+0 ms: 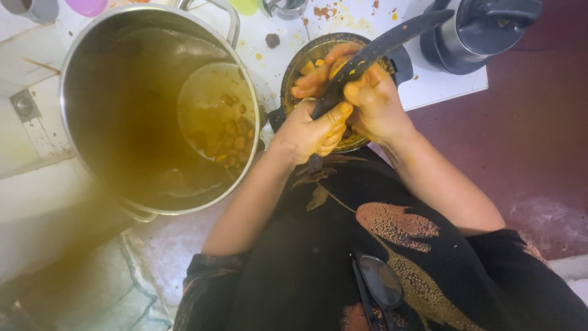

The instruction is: Peeling and cutting turmeric roots and placing them into a large pot

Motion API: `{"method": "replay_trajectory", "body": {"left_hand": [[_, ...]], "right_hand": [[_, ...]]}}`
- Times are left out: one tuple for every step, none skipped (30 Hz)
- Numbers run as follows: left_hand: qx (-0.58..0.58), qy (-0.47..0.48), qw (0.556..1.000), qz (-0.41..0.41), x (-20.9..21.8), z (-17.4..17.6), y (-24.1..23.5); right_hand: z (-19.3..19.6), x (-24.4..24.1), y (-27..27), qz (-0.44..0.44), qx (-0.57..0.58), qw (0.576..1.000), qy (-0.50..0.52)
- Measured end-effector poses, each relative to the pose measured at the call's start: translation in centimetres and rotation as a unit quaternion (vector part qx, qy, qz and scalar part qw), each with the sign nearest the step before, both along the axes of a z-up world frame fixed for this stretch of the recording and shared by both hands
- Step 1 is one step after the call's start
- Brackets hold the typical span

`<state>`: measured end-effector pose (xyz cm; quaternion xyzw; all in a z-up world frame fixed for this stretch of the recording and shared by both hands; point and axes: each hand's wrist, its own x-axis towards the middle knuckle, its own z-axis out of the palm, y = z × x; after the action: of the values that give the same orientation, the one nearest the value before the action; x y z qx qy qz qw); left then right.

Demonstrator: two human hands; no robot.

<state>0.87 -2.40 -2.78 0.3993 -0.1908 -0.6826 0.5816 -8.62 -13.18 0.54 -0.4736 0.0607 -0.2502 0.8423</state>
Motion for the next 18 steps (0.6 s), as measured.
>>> {"method": "replay_trajectory", "body": {"left_hand": [[-0.002,0.009,1.000,0.012,0.0,0.0,0.0],[-0.003,0.019,1.000,0.024,-0.1,0.0,0.1],[-0.001,0.020,1.000,0.024,0.2,0.7,0.5],[0.013,-0.005,1.000,0.026,0.6,1.5,0.6],[0.027,-0.030,0.999,0.027,1.0,2.2,0.6],[0.028,-0.028,0.999,0.025,1.3,2.3,1.0],[0.005,-0.059,0.997,0.054,1.6,2.4,1.3],[-0.018,-0.091,0.992,0.087,2.0,2.5,1.7],[-0.018,-0.091,0.992,0.088,2.2,2.4,1.9],[0.000,-0.118,0.987,0.105,2.4,2.2,2.2],[0.018,-0.144,0.982,0.122,2.6,2.1,2.5],[0.017,-0.144,0.982,0.123,2.4,1.8,2.8],[0.031,-0.158,0.979,0.125,2.2,1.6,3.0],[0.046,-0.171,0.976,0.127,2.0,1.3,3.4],[0.047,-0.170,0.976,0.127,1.7,0.8,3.4],[0.032,-0.163,0.974,0.154,1.4,0.2,3.4],[0.018,-0.155,0.971,0.180,1.2,-0.3,3.4],[0.019,-0.155,0.971,0.181,1.3,-0.6,3.5]], "right_hand": [[0.1,-0.1,0.0,0.031,0.033,0.999,-0.025],[0.3,-0.4,0.1,0.063,0.067,0.995,-0.049],[-0.3,-0.6,0.2,0.062,0.069,0.995,-0.048],[-0.9,-0.7,0.1,0.040,0.101,0.993,-0.041],[-1.5,-0.8,0.0,0.019,0.133,0.990,-0.033],[-1.8,-1.0,-0.3,0.016,0.134,0.990,-0.032],[-2.2,-1.2,-0.6,0.017,0.128,0.992,-0.011],[-2.6,-1.2,-0.9,0.021,0.122,0.992,0.009],[-3.0,-1.5,-1.2,0.023,0.122,0.992,0.009],[-3.4,-1.8,-1.4,0.024,0.118,0.991,0.066],[-3.9,-2.1,-1.6,0.025,0.113,0.986,0.123],[-4.3,-2.2,-1.5,0.025,0.112,0.986,0.123],[-4.8,-2.2,-1.5,-0.004,0.162,0.971,0.175],[-5.3,-2.3,-1.3,-0.034,0.212,0.950,0.226],[-6.4,-2.8,-1.2,-0.034,0.212,0.950,0.227],[-7.6,-3.2,-1.2,-0.035,0.091,0.968,0.231],[-8.8,-3.6,-1.2,-0.037,-0.031,0.972,0.231],[-9.5,-3.8,-1.5,-0.035,-0.031,0.972,0.232]]}}
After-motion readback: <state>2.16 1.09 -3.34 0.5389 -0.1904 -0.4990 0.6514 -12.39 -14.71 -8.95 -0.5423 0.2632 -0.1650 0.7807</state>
